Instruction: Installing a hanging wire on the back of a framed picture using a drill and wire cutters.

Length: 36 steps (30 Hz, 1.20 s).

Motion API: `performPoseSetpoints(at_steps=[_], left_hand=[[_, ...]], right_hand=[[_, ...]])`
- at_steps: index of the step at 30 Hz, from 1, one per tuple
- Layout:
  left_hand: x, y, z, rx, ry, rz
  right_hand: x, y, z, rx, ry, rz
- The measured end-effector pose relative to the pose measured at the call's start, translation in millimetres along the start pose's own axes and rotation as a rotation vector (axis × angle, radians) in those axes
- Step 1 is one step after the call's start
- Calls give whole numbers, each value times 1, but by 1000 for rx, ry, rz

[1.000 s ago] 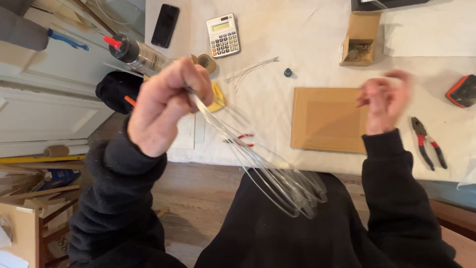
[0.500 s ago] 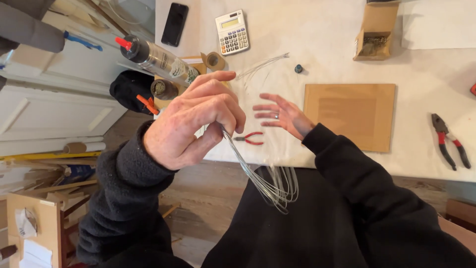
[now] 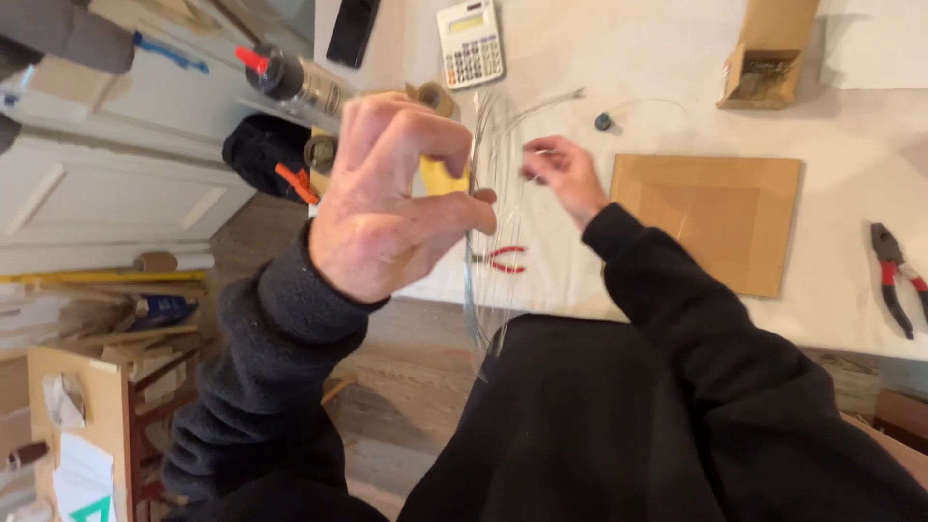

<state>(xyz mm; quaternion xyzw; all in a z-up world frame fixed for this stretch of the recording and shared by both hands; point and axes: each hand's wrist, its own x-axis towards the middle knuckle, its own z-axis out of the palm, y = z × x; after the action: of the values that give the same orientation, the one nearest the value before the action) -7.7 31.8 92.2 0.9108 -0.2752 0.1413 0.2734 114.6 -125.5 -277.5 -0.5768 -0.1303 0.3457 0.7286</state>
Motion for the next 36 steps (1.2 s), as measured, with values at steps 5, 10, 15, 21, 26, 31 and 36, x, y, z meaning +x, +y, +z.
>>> performPoseSetpoints(at_steps=[5,10,15,21,26,31,36], left_hand=[[-23,-29,12,127,-96,-86],[-43,-75,45,-290,-167,-219],[-61,-113,87,-873,-151,-578],[-104,-213,155,-968,-145,-842],[-143,-325,222,-887,-211,-1085],[-168,-398,301,109,-404,-848],[-155,-347,324,464,-127,-537]], right_hand=[[-44,-14,-54,43,83,-18],[-96,-2,-106,-15,178,53],[-145,-17,-121,-65,222,67],[-175,-12,-127,-80,271,161],[-172,5,-110,-48,267,243],[-172,33,-91,42,305,212],[-175,39,-76,96,362,177]])
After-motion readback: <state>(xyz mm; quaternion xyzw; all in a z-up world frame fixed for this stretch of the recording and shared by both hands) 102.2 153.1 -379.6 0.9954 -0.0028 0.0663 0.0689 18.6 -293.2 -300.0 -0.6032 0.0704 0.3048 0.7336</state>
